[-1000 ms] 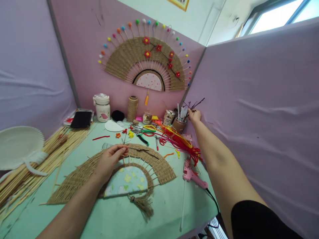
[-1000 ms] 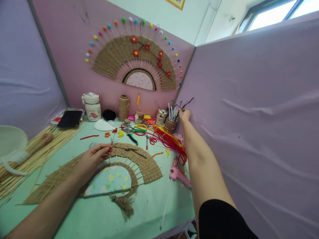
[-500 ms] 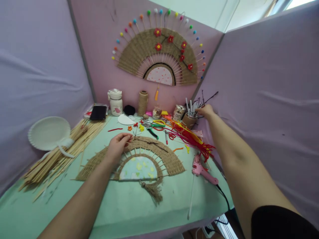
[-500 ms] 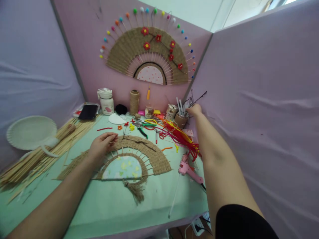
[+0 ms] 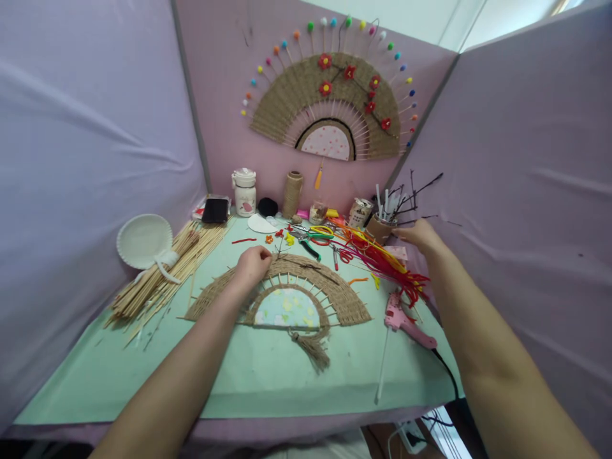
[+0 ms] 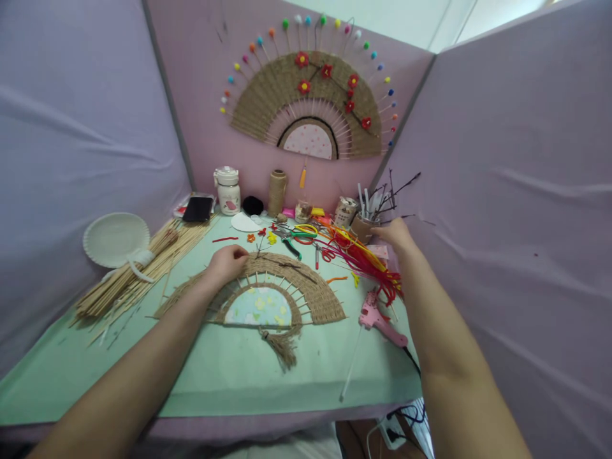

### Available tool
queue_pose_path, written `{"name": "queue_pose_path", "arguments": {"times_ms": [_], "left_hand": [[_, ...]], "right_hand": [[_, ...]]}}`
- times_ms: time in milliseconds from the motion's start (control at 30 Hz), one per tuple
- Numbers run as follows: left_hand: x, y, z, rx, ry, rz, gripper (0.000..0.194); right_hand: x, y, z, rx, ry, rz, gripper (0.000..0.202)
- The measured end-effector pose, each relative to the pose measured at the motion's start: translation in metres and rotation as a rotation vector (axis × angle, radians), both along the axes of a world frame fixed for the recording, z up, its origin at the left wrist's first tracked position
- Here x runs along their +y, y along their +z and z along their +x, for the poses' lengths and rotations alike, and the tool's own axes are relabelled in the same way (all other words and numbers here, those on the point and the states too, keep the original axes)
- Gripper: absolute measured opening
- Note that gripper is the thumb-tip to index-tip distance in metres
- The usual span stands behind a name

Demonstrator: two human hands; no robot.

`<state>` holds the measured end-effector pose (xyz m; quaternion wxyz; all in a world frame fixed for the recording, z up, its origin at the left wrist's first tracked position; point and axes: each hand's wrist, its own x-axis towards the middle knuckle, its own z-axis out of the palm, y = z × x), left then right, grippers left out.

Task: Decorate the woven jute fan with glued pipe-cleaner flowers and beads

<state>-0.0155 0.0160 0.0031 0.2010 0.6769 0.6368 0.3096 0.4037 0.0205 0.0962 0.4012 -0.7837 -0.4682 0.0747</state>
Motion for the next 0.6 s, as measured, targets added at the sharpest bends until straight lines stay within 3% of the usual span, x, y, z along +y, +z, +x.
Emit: {"name": "queue_pose_path", "arguments": {"times_ms": [133, 233, 333, 433, 500, 600], "left_hand": [[0.016, 0.010, 0.020, 0.278, -0.067, -0.039, 0.018], [0.030, 0.009, 0.035, 0.326, -0.038, -0.119, 0.020], [0.038, 0.002, 0.042, 0.291, 0.010, -0.124, 0.018], [0.040, 0.000, 0.039, 0.270, 0.021, -0.087, 0.014], [0.038, 0.004, 0.033, 0.157, 0.035, -0.043, 0.014], [0.026, 0.014, 0.025, -0.394, 0.021, 0.006, 0.015]], "right_hand": [[-0.032, -0.005, -0.037, -0.013, 0.047, 0.014, 0.046], [-0.063, -0.007, -0.082, 0.010, 0.205, 0.049, 0.062], [-0.093, -0.009, -0.130, 0.119, 0.470, 0.060, 0.054], [-0.114, -0.014, -0.162, 0.152, 0.540, 0.082, 0.042], [-0.121, -0.020, -0.176, 0.169, 0.530, 0.079, 0.037], [-0.119, -0.035, -0.195, 0.193, 0.559, 0.050, 0.029]]}}
